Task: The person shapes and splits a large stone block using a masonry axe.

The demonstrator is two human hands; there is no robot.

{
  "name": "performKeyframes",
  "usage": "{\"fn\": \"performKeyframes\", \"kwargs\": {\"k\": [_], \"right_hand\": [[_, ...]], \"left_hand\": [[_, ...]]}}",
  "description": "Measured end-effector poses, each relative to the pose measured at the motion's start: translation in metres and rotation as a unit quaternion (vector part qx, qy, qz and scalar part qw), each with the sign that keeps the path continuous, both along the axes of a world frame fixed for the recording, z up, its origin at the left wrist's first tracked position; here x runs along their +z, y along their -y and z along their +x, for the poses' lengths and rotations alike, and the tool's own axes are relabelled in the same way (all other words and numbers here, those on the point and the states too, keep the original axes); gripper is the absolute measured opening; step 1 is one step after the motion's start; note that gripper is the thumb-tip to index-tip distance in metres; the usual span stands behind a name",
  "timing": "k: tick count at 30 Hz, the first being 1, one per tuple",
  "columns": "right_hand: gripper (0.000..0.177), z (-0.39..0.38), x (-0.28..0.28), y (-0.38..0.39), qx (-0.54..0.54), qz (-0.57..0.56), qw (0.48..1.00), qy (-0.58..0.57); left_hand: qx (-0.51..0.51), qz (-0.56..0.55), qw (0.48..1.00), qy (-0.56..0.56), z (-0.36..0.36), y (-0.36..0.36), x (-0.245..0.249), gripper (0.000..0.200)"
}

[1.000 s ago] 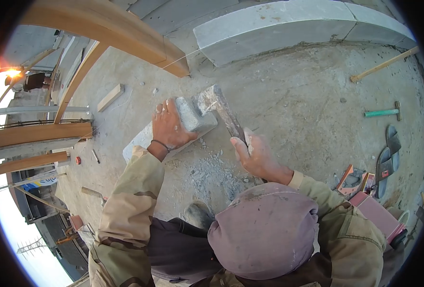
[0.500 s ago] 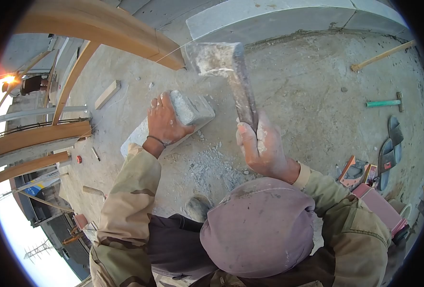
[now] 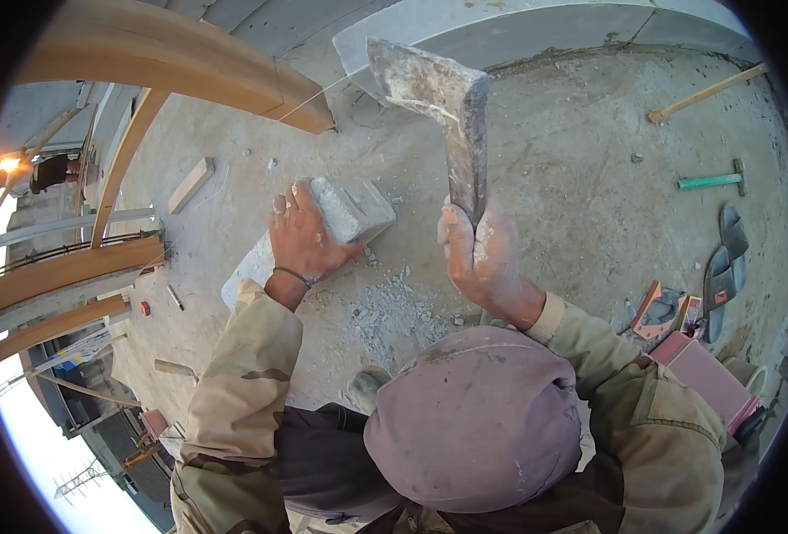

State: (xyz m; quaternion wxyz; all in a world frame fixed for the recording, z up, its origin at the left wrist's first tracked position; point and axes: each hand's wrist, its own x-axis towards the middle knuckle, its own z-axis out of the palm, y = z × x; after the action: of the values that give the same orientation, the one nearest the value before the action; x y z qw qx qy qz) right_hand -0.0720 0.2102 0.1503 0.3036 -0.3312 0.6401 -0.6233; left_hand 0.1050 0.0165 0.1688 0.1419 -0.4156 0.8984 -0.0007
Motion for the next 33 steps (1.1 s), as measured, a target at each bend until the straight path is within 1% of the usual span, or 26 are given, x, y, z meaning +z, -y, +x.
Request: {"fn": "performKeyframes", "kwargs": {"k": [1, 2, 3, 6, 7, 9, 10, 12, 13, 14, 15, 16, 18, 19, 20, 21, 22, 24, 25, 26, 27, 28, 29, 30, 31, 33], "right_hand": [[0.032, 0.007, -0.017, 0.003, -0.001, -0.001, 1.000, -0.003], [0.028, 0.020, -0.052, 0.005, 0.067, 0.082, 0.993, -0.056], [0.025, 0.030, -0.076, 0.005, 0.135, 0.166, 0.971, -0.106], [0.024, 0.027, -0.103, 0.005, 0.133, 0.197, 0.962, -0.138], [0.024, 0.025, -0.090, 0.002, 0.146, 0.204, 0.959, -0.134], [0.032, 0.013, -0.040, -0.004, 0.083, 0.107, 0.990, 0.033], [0.032, 0.013, -0.034, -0.008, 0.081, 0.108, 0.990, 0.033], [0.033, 0.018, -0.026, -0.023, 0.043, 0.053, 0.997, 0.041], [0.033, 0.025, -0.044, -0.027, 0.047, 0.054, 0.997, 0.038], [0.029, 0.037, -0.077, -0.030, 0.116, 0.146, 0.982, -0.040], [0.025, 0.041, -0.095, -0.033, 0.180, 0.235, 0.948, -0.120], [0.025, 0.034, -0.094, -0.033, 0.175, 0.230, 0.949, -0.126], [0.025, 0.021, -0.100, -0.033, 0.133, 0.171, 0.971, -0.103], [0.025, 0.020, -0.084, -0.040, 0.142, 0.183, 0.968, -0.094], [0.028, 0.013, -0.053, -0.041, 0.114, 0.154, 0.981, 0.001], [0.031, 0.005, -0.037, -0.035, 0.080, 0.113, 0.987, 0.085], [0.031, 0.012, -0.039, -0.035, 0.078, 0.114, 0.987, 0.086], [0.030, 0.023, -0.055, -0.034, 0.053, 0.075, 0.995, 0.047], [0.030, 0.027, -0.077, -0.034, 0.051, 0.071, 0.995, 0.044], [0.028, 0.030, -0.107, -0.032, 0.102, 0.116, 0.984, -0.088], [0.026, 0.031, -0.123, -0.028, 0.147, 0.158, 0.952, -0.217], [0.026, 0.019, -0.105, -0.018, 0.139, 0.152, 0.954, -0.219], [0.029, 0.008, -0.086, -0.019, 0.133, 0.153, 0.975, -0.094], [0.032, 0.007, -0.070, -0.026, 0.129, 0.161, 0.978, 0.041], [0.032, 0.014, -0.065, -0.032, 0.132, 0.171, 0.975, 0.052], [0.036, 0.018, -0.054, -0.027, 0.052, 0.061, 0.993, 0.092]], "left_hand": [[-0.001, -0.001, 1.000, -0.003, -0.002, 0.003, 0.002, 0.108], [0.011, 0.023, 1.000, -0.005, -0.005, 0.006, 0.006, 0.111], [0.025, 0.049, 0.998, -0.005, -0.005, 0.007, 0.008, 0.115], [0.003, 0.036, 0.999, -0.030, -0.001, 0.008, 0.004, 0.114], [0.014, 0.045, 0.999, -0.025, 0.003, 0.006, 0.001, 0.114], [0.015, 0.048, 0.999, -0.013, -0.001, 0.009, 0.003, 0.112], [0.013, 0.050, 0.999, -0.013, -0.003, 0.010, 0.004, 0.112], [0.014, 0.052, 0.998, -0.015, -0.002, 0.008, 0.006, 0.110], [0.017, 0.053, 0.998, -0.017, -0.003, 0.008, 0.006, 0.110], [0.023, 0.057, 0.998, -0.011, -0.004, 0.007, 0.008, 0.110], [0.025, 0.060, 0.998, -0.006, -0.006, 0.007, 0.010, 0.110], [0.022, 0.054, 0.998, -0.011, -0.006, 0.008, 0.011, 0.110], [-0.003, 0.030, 0.999, -0.015, 0.000, 0.009, 0.004, 0.108], [0.004, 0.044, 0.999, -0.007, 0.005, 0.003, 0.001, 0.108], [-0.001, 0.041, 0.999, -0.015, 0.005, 0.002, 0.002, 0.108], [-0.010, 0.025, 0.999, -0.033, 0.001, 0.007, 0.003, 0.108], [-0.012, 0.027, 0.999, -0.032, 0.002, 0.007, 0.002, 0.108], [-0.017, 0.016, 0.999, -0.039, 0.003, 0.007, 0.000, 0.107], [-0.019, 0.012, 0.999, -0.041, 0.003, 0.006, 0.000, 0.107], [-0.011, 0.015, 0.999, -0.035, 0.004, 0.005, -0.001, 0.109], [-0.007, 0.018, 0.999, -0.029, 0.003, 0.007, 0.000, 0.111], [-0.013, 0.011, 0.999, -0.031, -0.005, 0.013, 0.005, 0.111], [0.002, 0.026, 0.999, -0.024, -0.007, 0.014, 0.008, 0.111], [0.019, 0.053, 0.998, -0.009, -0.003, 0.007, 0.007, 0.111], [0.022, 0.064, 0.998, 0.002, 0.003, 0.002, 0.004, 0.111], [0.017, 0.049, 0.999, -0.015, -0.001, 0.007, 0.003, 0.112]]}}
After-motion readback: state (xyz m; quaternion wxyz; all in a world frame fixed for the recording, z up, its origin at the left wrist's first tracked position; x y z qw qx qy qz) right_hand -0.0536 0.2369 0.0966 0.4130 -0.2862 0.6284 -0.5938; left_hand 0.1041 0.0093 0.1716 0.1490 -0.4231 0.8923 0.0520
